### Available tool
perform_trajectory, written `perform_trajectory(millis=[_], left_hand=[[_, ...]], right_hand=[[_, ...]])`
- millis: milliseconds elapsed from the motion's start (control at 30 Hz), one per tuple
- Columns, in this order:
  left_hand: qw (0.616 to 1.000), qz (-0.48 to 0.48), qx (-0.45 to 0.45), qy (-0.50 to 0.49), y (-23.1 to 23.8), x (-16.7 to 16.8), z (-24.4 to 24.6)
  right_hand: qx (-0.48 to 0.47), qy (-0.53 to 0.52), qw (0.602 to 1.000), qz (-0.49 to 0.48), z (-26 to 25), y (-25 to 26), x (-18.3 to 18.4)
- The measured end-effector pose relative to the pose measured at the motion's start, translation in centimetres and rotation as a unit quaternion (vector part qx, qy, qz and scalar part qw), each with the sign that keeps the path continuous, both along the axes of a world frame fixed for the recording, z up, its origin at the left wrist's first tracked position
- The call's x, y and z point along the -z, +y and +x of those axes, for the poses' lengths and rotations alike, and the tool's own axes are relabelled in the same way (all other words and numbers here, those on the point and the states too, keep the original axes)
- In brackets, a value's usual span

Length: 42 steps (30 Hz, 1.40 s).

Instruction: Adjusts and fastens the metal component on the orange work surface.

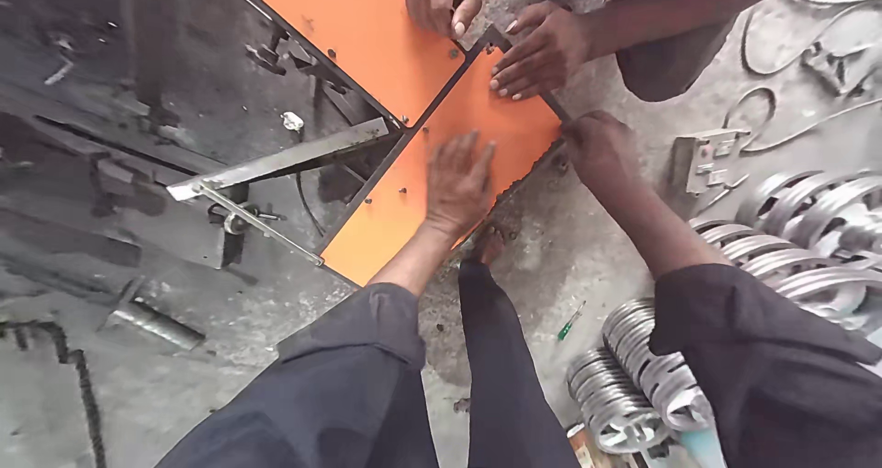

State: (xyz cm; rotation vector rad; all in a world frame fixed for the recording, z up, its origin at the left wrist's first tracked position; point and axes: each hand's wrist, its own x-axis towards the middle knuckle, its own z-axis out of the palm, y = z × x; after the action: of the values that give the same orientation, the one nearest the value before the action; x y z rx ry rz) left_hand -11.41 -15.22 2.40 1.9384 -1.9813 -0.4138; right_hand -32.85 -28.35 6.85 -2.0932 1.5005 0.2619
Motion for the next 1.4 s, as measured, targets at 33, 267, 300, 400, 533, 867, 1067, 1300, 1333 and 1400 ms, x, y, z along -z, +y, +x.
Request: perform_trajectory(millis=[33, 267, 300, 400, 533, 867, 1067, 1300, 1333, 1400], left_hand=[[0.999, -0.014, 0.025, 0.023, -1.2, 0.3, -1.5], [0.993, -0.028, 0.107, 0.028, -3.1, 3.6, -4.2], [0.994, -0.038, 0.101, 0.025, -3.4, 3.7, -3.9], [0.993, -0.028, 0.115, 0.022, -3.4, 3.0, -3.4], [0.986, -0.035, 0.164, -0.014, -4.1, 2.4, -1.8], [0.980, -0.045, 0.193, -0.004, -5.8, 3.3, -0.6], [0.981, -0.015, 0.196, -0.007, -5.4, 3.0, -0.5], [0.981, -0.048, 0.184, -0.020, -5.7, 3.2, -0.7], [0.981, -0.046, 0.185, -0.018, -5.8, 3.2, -0.7], [0.982, -0.046, 0.185, -0.013, -5.6, 3.3, -0.6]], right_hand=[[-0.021, -0.019, 0.999, -0.028, -0.4, 0.4, 0.5], [-0.165, -0.057, 0.981, -0.088, -1.8, 0.1, 1.1], [-0.180, -0.057, 0.978, -0.086, -1.7, -0.5, 1.0], [-0.170, -0.047, 0.982, -0.072, -2.0, -0.9, 1.1], [-0.105, -0.018, 0.994, -0.028, -1.3, -1.2, 1.0], [-0.180, -0.108, 0.972, -0.106, -2.7, -0.4, 1.8], [-0.146, -0.079, 0.984, -0.069, -2.2, -0.7, 1.1], [-0.054, -0.033, 0.998, -0.025, -0.9, -0.6, 0.6], [-0.046, -0.034, 0.998, -0.029, -0.9, -0.6, 0.7], [-0.021, -0.034, 0.999, -0.019, -0.8, -0.5, 0.6]])
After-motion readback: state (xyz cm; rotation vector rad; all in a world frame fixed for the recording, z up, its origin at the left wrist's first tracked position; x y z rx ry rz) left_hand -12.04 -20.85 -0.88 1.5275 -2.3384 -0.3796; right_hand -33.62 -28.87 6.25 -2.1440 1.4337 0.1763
